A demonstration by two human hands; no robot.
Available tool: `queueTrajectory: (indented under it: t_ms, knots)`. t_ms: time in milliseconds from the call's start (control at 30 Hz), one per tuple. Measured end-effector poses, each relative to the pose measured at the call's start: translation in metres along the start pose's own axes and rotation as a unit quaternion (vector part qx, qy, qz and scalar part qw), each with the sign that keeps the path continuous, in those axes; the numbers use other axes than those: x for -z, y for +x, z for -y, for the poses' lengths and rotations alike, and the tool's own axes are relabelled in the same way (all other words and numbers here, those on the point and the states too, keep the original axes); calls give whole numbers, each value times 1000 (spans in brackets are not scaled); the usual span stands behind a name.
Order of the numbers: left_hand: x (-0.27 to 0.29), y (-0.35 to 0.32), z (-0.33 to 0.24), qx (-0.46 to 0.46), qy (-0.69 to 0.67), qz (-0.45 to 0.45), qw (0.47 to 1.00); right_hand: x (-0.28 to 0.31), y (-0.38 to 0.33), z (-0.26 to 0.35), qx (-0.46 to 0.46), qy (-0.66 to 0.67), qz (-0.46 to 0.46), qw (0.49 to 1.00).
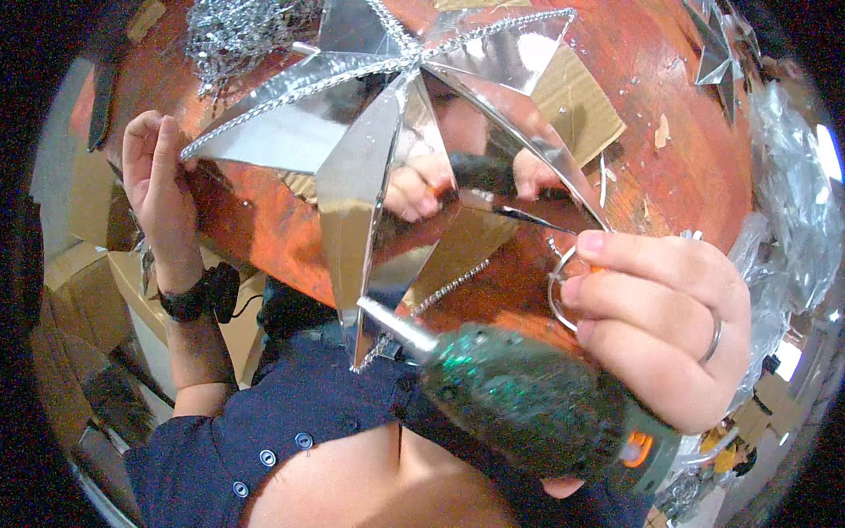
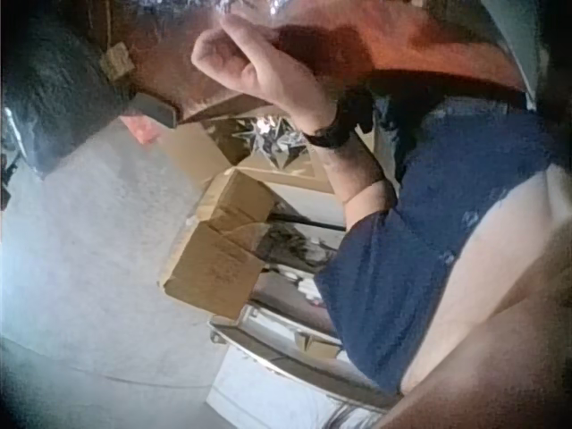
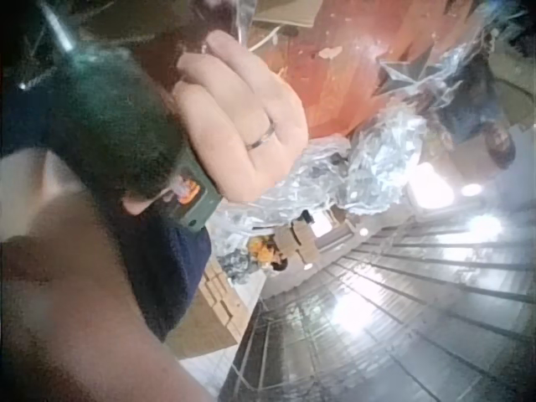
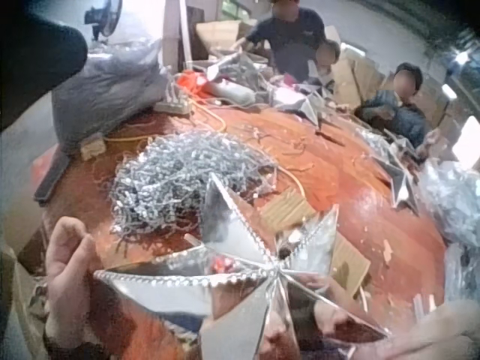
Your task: Applying decorative chain trim to a silver star ornament using a hot glue gun.
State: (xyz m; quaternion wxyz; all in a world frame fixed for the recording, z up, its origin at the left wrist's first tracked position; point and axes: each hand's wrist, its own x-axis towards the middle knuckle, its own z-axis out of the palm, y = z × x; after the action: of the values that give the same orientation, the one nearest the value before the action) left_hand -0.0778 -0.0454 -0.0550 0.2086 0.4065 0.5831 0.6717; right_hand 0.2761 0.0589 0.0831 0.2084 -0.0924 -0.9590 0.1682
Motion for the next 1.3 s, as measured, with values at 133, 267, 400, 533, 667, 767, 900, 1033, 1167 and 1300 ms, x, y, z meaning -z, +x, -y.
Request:
queueTrajectory:
  t_ms: [133, 267, 400, 533, 667, 767, 900, 1033, 1167, 1300]
  knots:
    - [6, -11, 4, -105, -22, -38, 994, 10, -19, -2, -28, -24, -3, 999]
    - [0, -59, -32, -11, -77, 204, 976, -17, -29, 10, -132, 39, -204, 969]
    - [-47, -99, -59, 311, -332, 396, 798, -18, -28, 29, -220, 6, -281, 934]
    - [-60, -105, -70, 335, -330, 425, 773, -16, -35, 36, -242, -13, -273, 931]
    - [-54, -109, -77, 380, -277, 419, 777, -15, -37, 38, -213, 27, -195, 957]
    - [-46, -115, -84, 407, -221, 409, 786, -22, -40, 24, -85, 86, -162, 979]
    - [-32, -118, -92, 305, -170, 390, 852, -25, -31, 25, -50, 28, -63, 996]
    - [-19, -120, -94, 150, -69, 465, 870, -29, -33, 31, -101, 13, -80, 992]
    - [-17, -115, -107, 114, -30, 524, 844, -28, -36, 28, -113, 75, -95, 986]
    - [-22, -114, -107, 66, -29, 546, 835, -24, -39, 19, -106, 76, -75, 989]
